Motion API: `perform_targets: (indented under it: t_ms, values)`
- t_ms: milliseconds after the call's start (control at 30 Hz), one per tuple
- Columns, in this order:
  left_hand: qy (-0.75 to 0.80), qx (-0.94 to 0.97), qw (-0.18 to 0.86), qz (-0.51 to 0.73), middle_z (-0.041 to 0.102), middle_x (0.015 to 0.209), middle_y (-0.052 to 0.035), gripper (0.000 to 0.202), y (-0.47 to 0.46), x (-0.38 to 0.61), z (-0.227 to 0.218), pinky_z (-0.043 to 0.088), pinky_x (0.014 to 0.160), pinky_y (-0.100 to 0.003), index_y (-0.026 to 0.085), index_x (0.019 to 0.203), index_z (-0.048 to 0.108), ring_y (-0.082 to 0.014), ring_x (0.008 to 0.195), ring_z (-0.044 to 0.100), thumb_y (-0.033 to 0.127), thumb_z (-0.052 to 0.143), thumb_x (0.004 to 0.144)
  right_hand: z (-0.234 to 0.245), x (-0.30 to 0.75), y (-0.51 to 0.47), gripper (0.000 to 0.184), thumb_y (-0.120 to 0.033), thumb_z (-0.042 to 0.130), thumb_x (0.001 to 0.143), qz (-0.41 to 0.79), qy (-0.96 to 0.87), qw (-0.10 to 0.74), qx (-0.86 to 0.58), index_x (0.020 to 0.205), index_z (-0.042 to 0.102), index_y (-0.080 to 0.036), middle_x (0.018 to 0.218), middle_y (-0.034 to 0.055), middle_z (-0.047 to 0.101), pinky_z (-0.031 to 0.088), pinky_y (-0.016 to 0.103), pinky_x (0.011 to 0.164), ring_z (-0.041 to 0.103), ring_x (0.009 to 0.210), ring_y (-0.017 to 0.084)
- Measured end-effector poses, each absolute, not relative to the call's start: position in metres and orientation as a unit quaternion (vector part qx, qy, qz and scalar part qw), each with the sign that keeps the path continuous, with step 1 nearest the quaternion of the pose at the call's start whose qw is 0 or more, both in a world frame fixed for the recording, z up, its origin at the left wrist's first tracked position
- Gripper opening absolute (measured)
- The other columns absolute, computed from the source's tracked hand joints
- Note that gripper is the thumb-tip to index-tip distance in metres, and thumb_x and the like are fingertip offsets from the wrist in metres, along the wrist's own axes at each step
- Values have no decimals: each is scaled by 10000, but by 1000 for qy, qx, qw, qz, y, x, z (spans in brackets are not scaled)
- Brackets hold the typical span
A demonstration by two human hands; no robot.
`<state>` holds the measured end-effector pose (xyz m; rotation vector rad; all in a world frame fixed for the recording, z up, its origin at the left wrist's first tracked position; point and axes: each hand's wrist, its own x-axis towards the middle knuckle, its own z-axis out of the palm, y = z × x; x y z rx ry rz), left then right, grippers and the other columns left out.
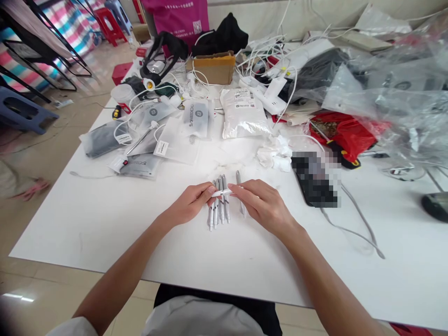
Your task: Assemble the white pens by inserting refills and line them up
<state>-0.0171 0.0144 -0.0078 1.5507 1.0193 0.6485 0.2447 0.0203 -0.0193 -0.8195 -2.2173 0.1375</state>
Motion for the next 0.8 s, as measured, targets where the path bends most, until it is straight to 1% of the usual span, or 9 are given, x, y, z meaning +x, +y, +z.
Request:
perform_targets:
  t_ms: [100,200,267,367,433,533,600,667,800]
  values:
    - [420,701,507,273,611,792,-15,448,15,-19,-9,404,598,-301,211,906,635,-147,637,490,501,384,1137,-17,246,21,249,-182,666,1025,72,-870,360,-329,1253,676,-281,962,56,767,569,365,715,714,803,210]
    - [387,760,438,284,698,936,-55,344,16,-21,-14,512,783,-339,237,1159,710,-206,853,635,360,390,1144,-13,248,22,52,-232,663,1038,71,-875,334,-343,1089,658,-243,847,38,715,489,337,628,621,677,179]
    - [375,779,408,293,734,1044,-81,325,17,-22,-18,534,879,-371,255,1305,693,-234,976,673,328,427,1135,-13,250,23,18,-239,653,1044,73,-873,333,-349,1056,640,-240,794,20,679,455,324,592,576,630,166]
    - [406,762,379,333,748,1161,-99,341,20,-24,-21,544,908,-373,261,1412,649,-245,1072,686,368,540,1106,-16,251,23,52,-233,643,1045,88,-856,354,-365,1094,644,-252,847,31,707,500,319,636,622,683,176]
    - [452,725,373,362,761,1102,-83,325,23,-26,-20,541,814,-335,247,1345,691,-231,1026,686,412,602,1080,-19,251,24,73,-240,642,1044,86,-838,378,-385,1112,658,-262,876,38,725,524,325,667,657,722,186]
    - [492,664,404,392,757,916,-49,270,27,-30,-14,511,708,-296,219,1078,784,-194,872,672,452,649,1049,-19,251,24,57,-254,653,1038,87,-807,410,-417,1088,680,-258,860,31,728,531,321,676,675,729,184]
    - [490,621,433,433,762,901,-42,252,29,-31,-12,532,766,-301,213,999,802,-178,841,674,446,708,1014,-19,251,24,59,-272,654,1041,123,-802,392,-434,1082,688,-246,862,30,725,516,297,632,672,734,174]
    - [479,581,451,479,773,948,-42,205,29,-30,-11,547,842,-309,217,1005,816,-172,869,684,415,795,954,-19,249,24,108,-306,649,1050,165,-814,347,-436,1122,686,-234,879,32,722,485,275,577,666,740,165]
    - [428,558,494,510,769,975,-42,170,25,-23,-11,540,851,-296,226,989,834,-158,881,666,346,883,878,-24,235,18,177,-341,640,1067,178,-847,309,-394,1178,659,-205,862,27,709,479,279,629,612,685,140]
